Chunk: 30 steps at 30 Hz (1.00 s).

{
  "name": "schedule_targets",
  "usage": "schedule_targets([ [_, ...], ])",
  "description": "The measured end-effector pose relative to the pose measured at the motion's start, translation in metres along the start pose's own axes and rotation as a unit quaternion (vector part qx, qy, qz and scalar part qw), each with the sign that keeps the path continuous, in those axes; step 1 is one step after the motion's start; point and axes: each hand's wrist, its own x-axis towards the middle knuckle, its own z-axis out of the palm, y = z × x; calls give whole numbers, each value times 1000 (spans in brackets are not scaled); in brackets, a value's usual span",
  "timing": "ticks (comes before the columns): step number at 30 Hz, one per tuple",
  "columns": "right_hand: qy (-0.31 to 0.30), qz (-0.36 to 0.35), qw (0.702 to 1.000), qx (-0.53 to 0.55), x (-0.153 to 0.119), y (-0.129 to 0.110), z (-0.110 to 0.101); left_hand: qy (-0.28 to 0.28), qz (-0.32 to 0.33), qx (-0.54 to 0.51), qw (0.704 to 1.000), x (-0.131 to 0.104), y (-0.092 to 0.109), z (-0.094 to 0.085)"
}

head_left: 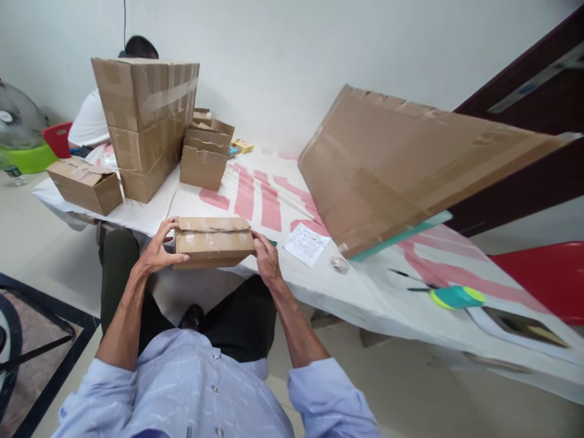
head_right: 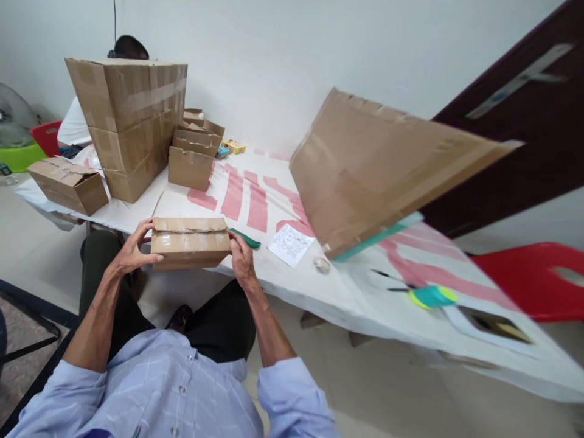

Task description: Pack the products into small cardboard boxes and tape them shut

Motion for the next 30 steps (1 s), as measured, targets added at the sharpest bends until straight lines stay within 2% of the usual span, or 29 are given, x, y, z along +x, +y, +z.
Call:
schedule_targets([
  [6, 48, 87, 993, 66, 8, 23, -14, -45, 93, 68, 992, 11, 33, 17],
  [11, 94, 122, 983, 99, 11, 32, -17, -51, 93, 68, 992, 21, 53, 27],
  [15, 107, 132, 979, 111, 11, 32, -16, -52, 104, 47, 992, 23, 54, 33],
  [21, 117, 150, 974, 121, 12, 28, -16, -85, 102, 66, 989, 24, 52, 35],
  [26, 118, 148, 974, 125, 13, 31, -16, -56, 121, 41, 990, 26, 53, 39],
  [30, 121, 135, 977, 116, 9, 33, -14, -42, 107, 31, 993, 19, 53, 37],
])
